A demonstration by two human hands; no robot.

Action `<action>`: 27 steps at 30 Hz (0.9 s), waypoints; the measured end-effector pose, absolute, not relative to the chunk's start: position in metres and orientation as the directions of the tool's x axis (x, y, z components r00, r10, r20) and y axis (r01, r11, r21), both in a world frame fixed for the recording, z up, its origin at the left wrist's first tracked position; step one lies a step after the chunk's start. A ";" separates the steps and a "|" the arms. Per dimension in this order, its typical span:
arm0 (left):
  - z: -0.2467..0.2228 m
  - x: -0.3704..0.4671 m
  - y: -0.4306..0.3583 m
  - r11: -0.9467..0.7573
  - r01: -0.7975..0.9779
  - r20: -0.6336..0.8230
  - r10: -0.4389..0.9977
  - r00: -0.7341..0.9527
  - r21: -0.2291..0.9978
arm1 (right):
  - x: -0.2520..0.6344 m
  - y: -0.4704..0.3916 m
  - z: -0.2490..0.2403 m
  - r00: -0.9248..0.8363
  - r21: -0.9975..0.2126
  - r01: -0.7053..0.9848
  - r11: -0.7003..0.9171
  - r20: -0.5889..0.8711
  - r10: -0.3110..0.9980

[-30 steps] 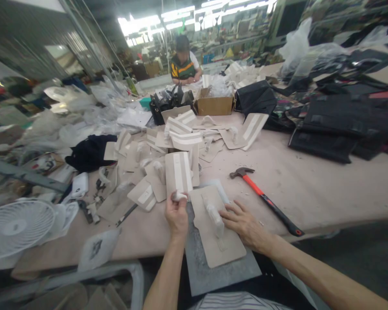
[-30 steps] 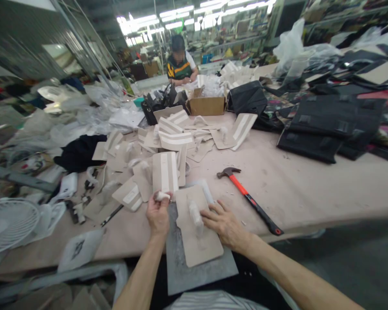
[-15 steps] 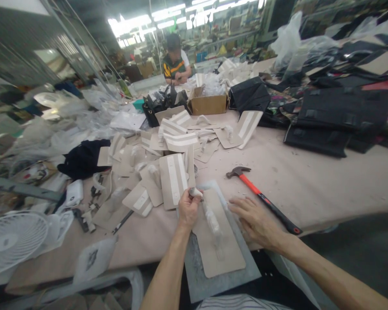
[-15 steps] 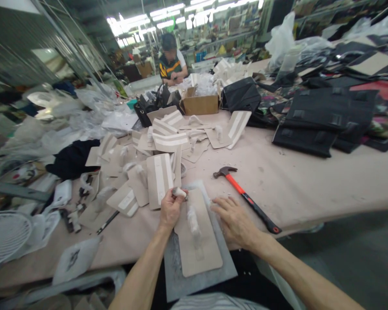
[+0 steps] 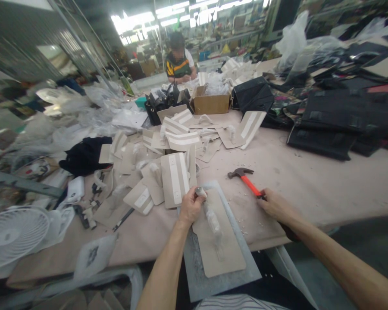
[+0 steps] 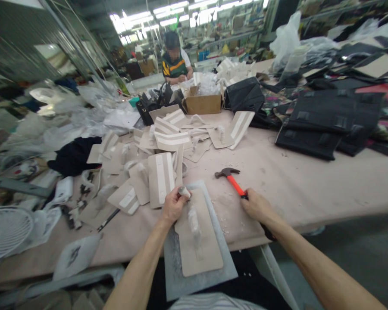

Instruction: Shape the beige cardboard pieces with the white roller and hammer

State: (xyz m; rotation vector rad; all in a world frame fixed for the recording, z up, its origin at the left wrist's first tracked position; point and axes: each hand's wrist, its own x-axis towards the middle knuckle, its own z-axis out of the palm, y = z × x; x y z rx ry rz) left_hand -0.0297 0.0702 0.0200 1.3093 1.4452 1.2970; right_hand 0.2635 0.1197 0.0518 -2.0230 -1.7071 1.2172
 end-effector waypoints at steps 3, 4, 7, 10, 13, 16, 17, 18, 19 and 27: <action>0.022 -0.035 0.077 -0.066 0.192 0.084 0.993 -0.083 0.979 | 0.250 0.122 0.070 -0.181 -0.753 0.399 -0.524 -0.625 0.760; 0.022 -0.036 0.078 -0.073 0.205 0.086 0.995 -0.056 0.976 | 0.245 0.119 0.076 -0.207 -0.763 0.367 -0.532 -0.625 0.753; 0.021 -0.037 0.078 -0.095 0.259 0.106 0.994 -0.031 0.961 | 0.227 0.105 0.098 -0.236 -0.849 0.329 -0.414 -0.498 0.835; 0.021 -0.034 0.072 -0.130 0.293 0.152 0.987 -0.052 0.947 | 0.215 0.088 0.114 -0.284 -0.902 0.431 -0.036 -0.173 0.943; 0.023 -0.030 0.066 -0.158 0.318 0.186 0.981 -0.062 0.935 | 0.214 0.080 0.119 -0.368 -0.708 0.643 0.293 0.050 0.928; 0.024 -0.028 0.064 -0.156 0.332 0.189 0.980 -0.069 0.930 | 0.218 0.082 0.131 -0.498 -0.504 0.740 0.446 0.036 0.867; 0.024 -0.028 0.064 -0.158 0.334 0.190 0.979 -0.067 0.929 | 0.219 0.084 0.140 -0.511 -0.470 0.748 0.469 0.043 0.858; 0.024 -0.028 0.064 -0.162 0.335 0.194 0.979 -0.064 0.928 | 0.219 0.086 0.151 -0.503 -0.458 0.747 0.481 0.081 0.860; 0.024 -0.029 0.064 -0.168 0.335 0.199 0.978 -0.059 0.927 | 0.218 0.087 0.162 -0.473 -0.467 0.741 0.482 0.147 0.869; 0.018 -0.029 0.066 -0.137 0.359 0.166 0.985 -0.053 0.923 | 0.213 0.069 0.150 -0.464 -0.472 0.690 0.549 0.294 0.836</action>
